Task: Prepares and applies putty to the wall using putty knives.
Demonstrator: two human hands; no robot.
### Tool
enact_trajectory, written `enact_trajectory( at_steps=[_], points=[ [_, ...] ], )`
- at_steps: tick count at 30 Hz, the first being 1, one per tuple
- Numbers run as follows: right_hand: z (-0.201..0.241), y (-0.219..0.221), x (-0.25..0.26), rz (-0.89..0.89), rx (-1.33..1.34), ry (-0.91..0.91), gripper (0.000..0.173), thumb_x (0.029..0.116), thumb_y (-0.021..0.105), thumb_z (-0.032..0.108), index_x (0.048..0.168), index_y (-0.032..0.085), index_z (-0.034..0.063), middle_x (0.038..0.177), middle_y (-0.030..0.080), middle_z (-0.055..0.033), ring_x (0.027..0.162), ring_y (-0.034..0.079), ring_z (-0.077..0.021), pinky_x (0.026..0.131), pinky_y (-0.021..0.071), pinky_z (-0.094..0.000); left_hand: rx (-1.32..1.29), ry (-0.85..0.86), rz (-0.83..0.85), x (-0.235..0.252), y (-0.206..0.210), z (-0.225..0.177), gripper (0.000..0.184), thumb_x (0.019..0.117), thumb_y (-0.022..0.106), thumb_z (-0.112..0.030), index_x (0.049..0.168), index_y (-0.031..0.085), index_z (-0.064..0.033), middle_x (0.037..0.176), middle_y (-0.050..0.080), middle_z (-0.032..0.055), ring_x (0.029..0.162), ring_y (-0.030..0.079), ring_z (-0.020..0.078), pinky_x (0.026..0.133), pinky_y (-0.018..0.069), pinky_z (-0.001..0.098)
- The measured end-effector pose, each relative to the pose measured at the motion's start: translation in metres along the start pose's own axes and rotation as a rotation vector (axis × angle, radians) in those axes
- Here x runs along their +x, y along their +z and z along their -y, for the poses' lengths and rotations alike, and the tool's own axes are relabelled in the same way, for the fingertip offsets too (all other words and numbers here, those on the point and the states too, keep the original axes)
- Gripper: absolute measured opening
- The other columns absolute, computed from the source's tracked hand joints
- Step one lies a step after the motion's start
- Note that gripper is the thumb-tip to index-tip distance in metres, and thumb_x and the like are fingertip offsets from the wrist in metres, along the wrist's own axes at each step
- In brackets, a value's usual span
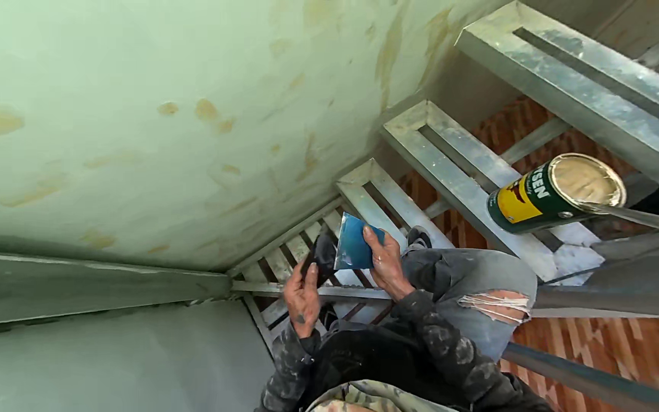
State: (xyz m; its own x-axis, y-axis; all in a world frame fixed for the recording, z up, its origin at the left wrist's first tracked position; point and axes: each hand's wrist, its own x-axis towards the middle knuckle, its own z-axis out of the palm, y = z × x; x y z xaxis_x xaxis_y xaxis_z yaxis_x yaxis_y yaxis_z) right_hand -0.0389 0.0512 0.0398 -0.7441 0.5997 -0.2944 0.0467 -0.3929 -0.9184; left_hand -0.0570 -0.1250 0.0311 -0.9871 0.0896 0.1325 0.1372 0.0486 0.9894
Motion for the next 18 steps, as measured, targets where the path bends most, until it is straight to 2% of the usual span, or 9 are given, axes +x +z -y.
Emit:
enact_trajectory(
  at_steps=[3,5,8,10,13,18],
  points=[
    [0.005,-0.011,0.009,-0.004,0.019,-0.004,0.024,0.1046,0.057,0.017,0.113,0.065,-0.0048,0.093,0.073,-0.0151,0.084,0.073,-0.0223,0.079,0.0634,-0.0402,0.034,-0.075,-0.162,0.012,-0.017,0.002,0.021,0.1030,0.052,-0.005,0.113,0.063,0.0095,0.091,0.073,0.0043,0.082,0.071,0.0037,0.080,0.0617,0.0253],
    [0.008,-0.017,0.013,-0.026,-0.026,-0.092,0.023,0.1047,0.056,0.016,0.108,0.066,-0.0044,0.090,0.073,-0.0131,0.082,0.073,-0.0203,0.078,0.0635,-0.0386,-0.049,-0.241,-0.213,0.020,-0.021,-0.008,0.021,0.1061,0.050,-0.010,0.114,0.062,0.0057,0.086,0.073,0.0019,0.076,0.072,0.0058,0.074,0.0631,0.0274],
    [0.016,-0.017,0.007,-0.068,-0.253,-0.359,0.019,0.1034,0.056,0.013,0.095,0.067,0.0008,0.078,0.071,-0.0013,0.073,0.070,-0.0064,0.073,0.0619,-0.0268,-0.229,-0.491,-0.140,0.023,-0.010,-0.028,0.024,0.1090,0.044,-0.013,0.120,0.059,0.0038,0.089,0.072,0.0069,0.078,0.073,0.0133,0.072,0.0639,0.0339],
    [0.020,-0.011,-0.004,-0.065,-0.393,-0.530,0.019,0.1014,0.058,0.012,0.090,0.068,0.0013,0.075,0.068,0.0034,0.070,0.066,0.0018,0.071,0.0584,-0.0191,-0.246,-0.512,-0.121,0.021,0.007,-0.033,0.024,0.1091,0.044,-0.012,0.119,0.059,0.0043,0.089,0.072,0.0087,0.077,0.073,0.0148,0.072,0.0639,0.0345],
    [0.016,-0.007,-0.018,-0.002,-0.539,-0.706,0.024,0.1008,0.060,0.016,0.088,0.069,-0.0015,0.073,0.068,0.0006,0.067,0.064,0.0038,0.065,0.0551,-0.0158,-0.236,-0.465,-0.167,0.026,0.027,-0.030,0.024,0.1087,0.046,-0.012,0.119,0.059,0.0051,0.092,0.071,0.0107,0.079,0.072,0.0155,0.074,0.0634,0.0350],
    [0.009,-0.009,-0.027,0.118,-0.567,-0.745,0.027,0.1019,0.059,0.019,0.086,0.069,-0.0017,0.070,0.067,-0.0014,0.064,0.063,0.0028,0.061,0.0533,-0.0150,-0.182,-0.372,-0.213,0.035,0.032,-0.029,0.020,0.1071,0.049,-0.010,0.115,0.061,0.0039,0.087,0.071,0.0091,0.075,0.072,0.0137,0.071,0.0633,0.0328]
  ],
)
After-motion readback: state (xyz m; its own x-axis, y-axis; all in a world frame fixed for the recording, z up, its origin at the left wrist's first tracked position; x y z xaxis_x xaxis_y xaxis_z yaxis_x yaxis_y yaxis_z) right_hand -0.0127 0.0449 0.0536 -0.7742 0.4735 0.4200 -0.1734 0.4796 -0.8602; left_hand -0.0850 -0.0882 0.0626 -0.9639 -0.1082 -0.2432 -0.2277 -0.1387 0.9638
